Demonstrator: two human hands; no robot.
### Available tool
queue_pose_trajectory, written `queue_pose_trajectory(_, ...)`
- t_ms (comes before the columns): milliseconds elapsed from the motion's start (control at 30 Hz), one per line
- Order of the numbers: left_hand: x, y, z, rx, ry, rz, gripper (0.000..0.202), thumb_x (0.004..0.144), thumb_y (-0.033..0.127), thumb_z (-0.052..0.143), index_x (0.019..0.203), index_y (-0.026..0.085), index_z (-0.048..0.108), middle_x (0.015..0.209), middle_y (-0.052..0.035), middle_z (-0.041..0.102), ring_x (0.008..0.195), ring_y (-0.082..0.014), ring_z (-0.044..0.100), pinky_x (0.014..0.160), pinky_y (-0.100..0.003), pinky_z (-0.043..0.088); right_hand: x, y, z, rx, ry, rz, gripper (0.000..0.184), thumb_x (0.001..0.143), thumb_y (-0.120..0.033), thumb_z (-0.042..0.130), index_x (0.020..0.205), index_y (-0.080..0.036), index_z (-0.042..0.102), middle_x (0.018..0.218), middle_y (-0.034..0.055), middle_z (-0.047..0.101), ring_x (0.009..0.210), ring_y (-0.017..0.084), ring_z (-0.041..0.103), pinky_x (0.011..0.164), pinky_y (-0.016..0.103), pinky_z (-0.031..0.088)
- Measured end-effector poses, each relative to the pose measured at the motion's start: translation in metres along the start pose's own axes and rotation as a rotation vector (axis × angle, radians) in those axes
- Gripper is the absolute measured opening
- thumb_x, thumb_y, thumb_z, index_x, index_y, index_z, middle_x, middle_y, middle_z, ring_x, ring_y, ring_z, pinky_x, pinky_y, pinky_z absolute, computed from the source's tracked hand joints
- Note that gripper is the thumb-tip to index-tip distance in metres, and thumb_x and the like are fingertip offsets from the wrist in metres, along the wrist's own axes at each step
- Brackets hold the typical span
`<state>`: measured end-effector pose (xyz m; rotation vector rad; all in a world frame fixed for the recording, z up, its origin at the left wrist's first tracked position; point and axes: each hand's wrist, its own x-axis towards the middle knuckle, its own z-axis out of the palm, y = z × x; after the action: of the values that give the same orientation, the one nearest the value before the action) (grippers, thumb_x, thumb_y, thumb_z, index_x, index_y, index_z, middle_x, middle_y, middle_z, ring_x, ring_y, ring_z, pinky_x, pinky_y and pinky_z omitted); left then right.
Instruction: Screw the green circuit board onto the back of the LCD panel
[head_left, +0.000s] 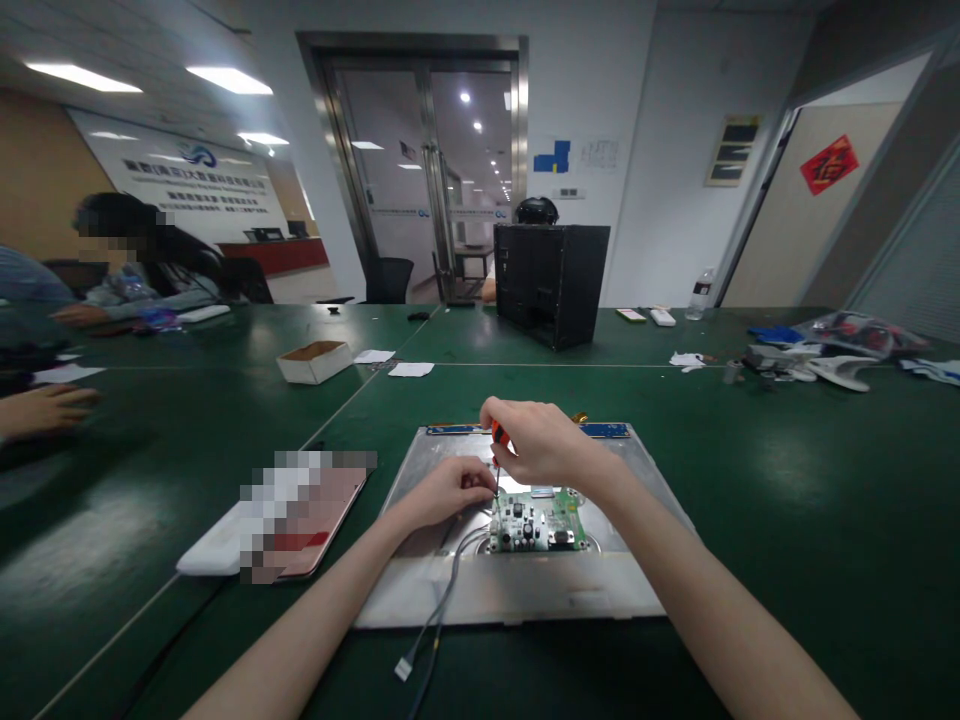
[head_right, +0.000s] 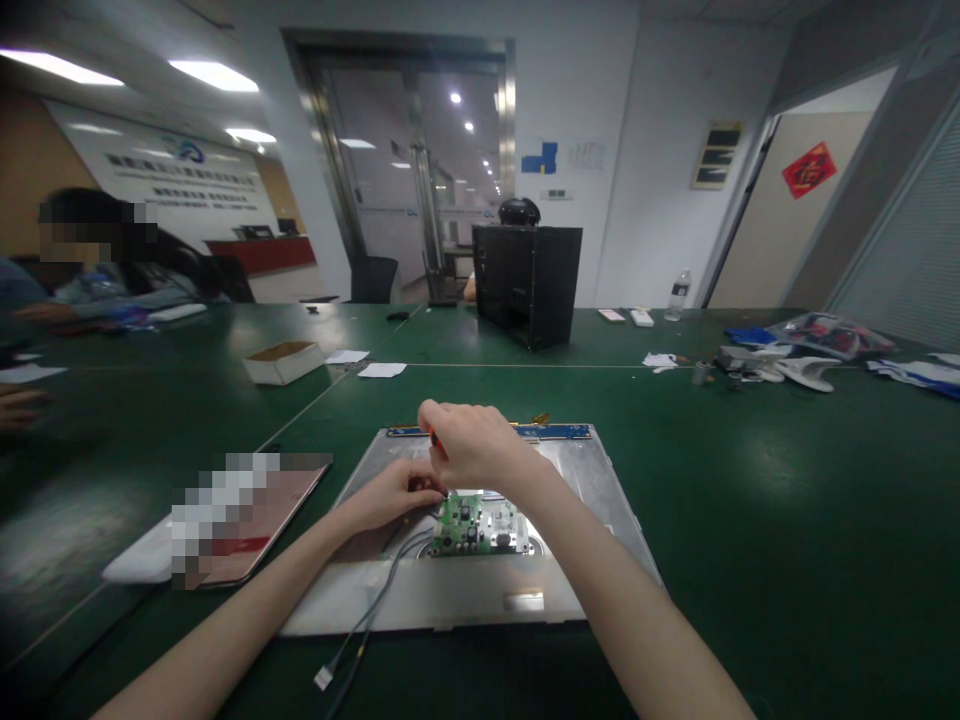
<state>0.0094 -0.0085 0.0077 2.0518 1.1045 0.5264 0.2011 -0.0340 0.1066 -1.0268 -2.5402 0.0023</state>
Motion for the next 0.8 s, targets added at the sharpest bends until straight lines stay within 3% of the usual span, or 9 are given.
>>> queue_pose_trajectory(167, 0.0000, -0.0008, -0.0001, -0.026, -0.001, -0.003, 0.009, 0.074, 0.023, 0.062, 0.075, 0.017, 0.067, 0.065, 0.0013, 0.060, 0.065, -0.0154, 0.055, 0.058, -0.023, 0.041, 0.0033, -0.0001, 0.0013, -0.104, -0.013, 0.063, 0.014, 0.085, -0.025, 0.055, 0.098, -0.022, 0.054, 0.087, 0.0025, 0.070, 0.073, 0.017, 0.060, 0.054, 0.028, 0.023)
queue_pose_trajectory(300, 0.0005, -0.0009, 0.0004, -0.031, 0.003, 0.009, 0.008, 0.073, 0.023, 0.063, 0.074, 0.016, 0.067, 0.064, 0.0013, 0.060, 0.063, -0.0148, 0.054, 0.057, -0.022, 0.040, 0.0033, 0.0003, 0.0019, -0.193, -0.028, 0.104, 0.020, 0.087, -0.037, 0.056, 0.099, -0.021, 0.056, 0.080, 0.0036, 0.070, 0.070, 0.020, 0.062, 0.054, 0.028, 0.022)
queue_pose_trajectory(433, 0.0005, -0.0009, 0.0013, -0.055, 0.010, 0.012, 0.007, 0.073, 0.022, 0.062, 0.073, 0.016, 0.066, 0.065, 0.0019, 0.059, 0.062, -0.0142, 0.053, 0.057, -0.022, 0.040, -0.0003, 0.0008, -0.0003, -0.069, 0.020, 0.037, 0.018, 0.082, -0.025, 0.055, 0.099, -0.020, 0.053, 0.091, 0.0036, 0.070, 0.077, 0.018, 0.062, 0.056, 0.028, 0.027)
queue_pose_trajectory(567, 0.0006, -0.0017, 0.0014, -0.057, 0.009, 0.001, 0.007, 0.072, 0.021, 0.062, 0.073, 0.016, 0.065, 0.065, 0.0024, 0.059, 0.061, -0.0135, 0.052, 0.057, -0.022, 0.039, -0.0021, 0.0005, -0.0028, 0.012, -0.016, 0.017, 0.024, 0.076, -0.016, 0.053, 0.100, -0.020, 0.053, 0.095, 0.0036, 0.069, 0.078, 0.017, 0.060, 0.058, 0.027, 0.029)
queue_pose_trajectory(700, 0.0007, -0.0010, 0.0009, -0.047, -0.004, 0.010, 0.008, 0.073, 0.023, 0.062, 0.074, 0.016, 0.066, 0.064, 0.0022, 0.058, 0.063, -0.0144, 0.053, 0.058, -0.022, 0.040, 0.0000, 0.0004, -0.0021, -0.027, -0.024, 0.045, 0.022, 0.079, -0.016, 0.052, 0.101, -0.021, 0.052, 0.089, 0.0028, 0.069, 0.076, 0.018, 0.061, 0.056, 0.027, 0.026)
queue_pose_trajectory(800, 0.0005, 0.0011, 0.0008, -0.039, 0.005, -0.003, 0.008, 0.073, 0.023, 0.062, 0.073, 0.016, 0.066, 0.064, 0.0023, 0.058, 0.063, -0.0143, 0.053, 0.058, -0.023, 0.040, 0.0021, 0.0016, -0.0004, -0.123, -0.007, 0.069, 0.016, 0.085, -0.026, 0.055, 0.101, -0.022, 0.053, 0.084, 0.0021, 0.070, 0.073, 0.018, 0.062, 0.054, 0.028, 0.022)
